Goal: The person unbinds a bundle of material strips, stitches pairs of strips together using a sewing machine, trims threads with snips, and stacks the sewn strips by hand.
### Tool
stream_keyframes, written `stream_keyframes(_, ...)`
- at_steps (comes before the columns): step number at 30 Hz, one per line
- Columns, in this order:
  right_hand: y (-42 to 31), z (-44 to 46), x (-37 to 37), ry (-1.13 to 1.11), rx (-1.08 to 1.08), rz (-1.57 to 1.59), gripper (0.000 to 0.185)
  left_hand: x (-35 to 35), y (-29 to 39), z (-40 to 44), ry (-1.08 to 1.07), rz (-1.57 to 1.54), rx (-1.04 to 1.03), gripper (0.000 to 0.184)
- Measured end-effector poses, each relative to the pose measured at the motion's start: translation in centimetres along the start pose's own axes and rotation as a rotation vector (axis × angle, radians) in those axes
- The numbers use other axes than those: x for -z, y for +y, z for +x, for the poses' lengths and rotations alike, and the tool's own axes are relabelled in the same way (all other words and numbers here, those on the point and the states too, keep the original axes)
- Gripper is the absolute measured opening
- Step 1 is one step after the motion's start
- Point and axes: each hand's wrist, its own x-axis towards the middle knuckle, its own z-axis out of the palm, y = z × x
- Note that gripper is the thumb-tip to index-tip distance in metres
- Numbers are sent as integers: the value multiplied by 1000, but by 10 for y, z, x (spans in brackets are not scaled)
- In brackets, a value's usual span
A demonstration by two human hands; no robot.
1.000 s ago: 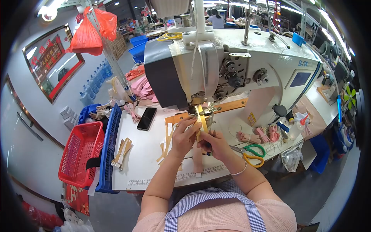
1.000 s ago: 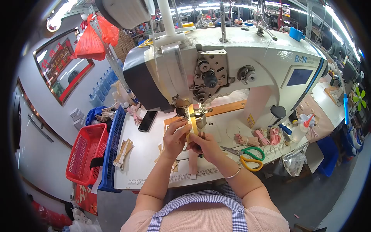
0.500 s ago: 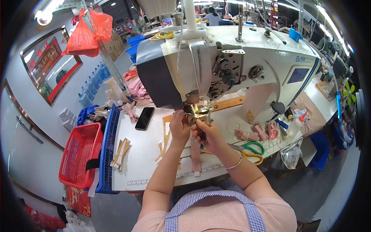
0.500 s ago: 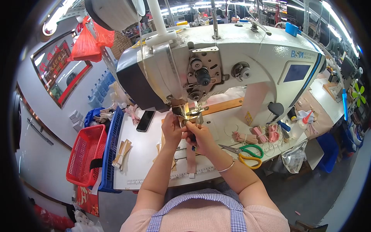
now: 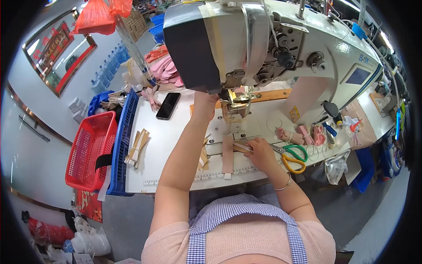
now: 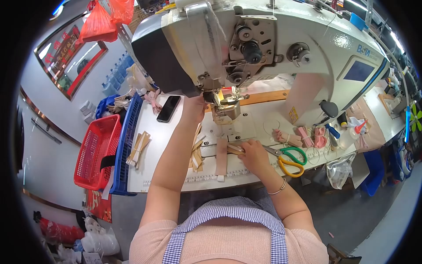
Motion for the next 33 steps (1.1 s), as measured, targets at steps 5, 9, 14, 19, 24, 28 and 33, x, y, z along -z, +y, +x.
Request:
stream_keyframes(5, 3, 8, 5, -130, -59, -9, 28, 20, 37, -32, 104, 36, -159, 21)
stream_keyframes(9, 8, 10, 16, -122, -118, 52, 29, 90, 37, -78, 58, 658, 13, 34)
stream_keyframes(14, 4, 18, 29, 1, -101, 149, 24, 75, 5, -128, 105, 1024, -241, 23)
stream_keyframes(19, -22, 30, 48, 46, 22, 309, 21, -4, 15, -127, -260, 578, -114, 19)
stream_keyframes(24, -39, 50, 60, -239, -90, 819, 21, -24, 22, -105, -125, 364, 44, 8)
stream_keyframes(28, -39, 65, 57, -420, -161, 1142, 22, -20, 29, -96, -200, 438, 77, 15)
stream_keyframes(33, -48, 71, 45, -364, -319, 1577, 21, -15, 31, -75, -152, 359, 137, 15)
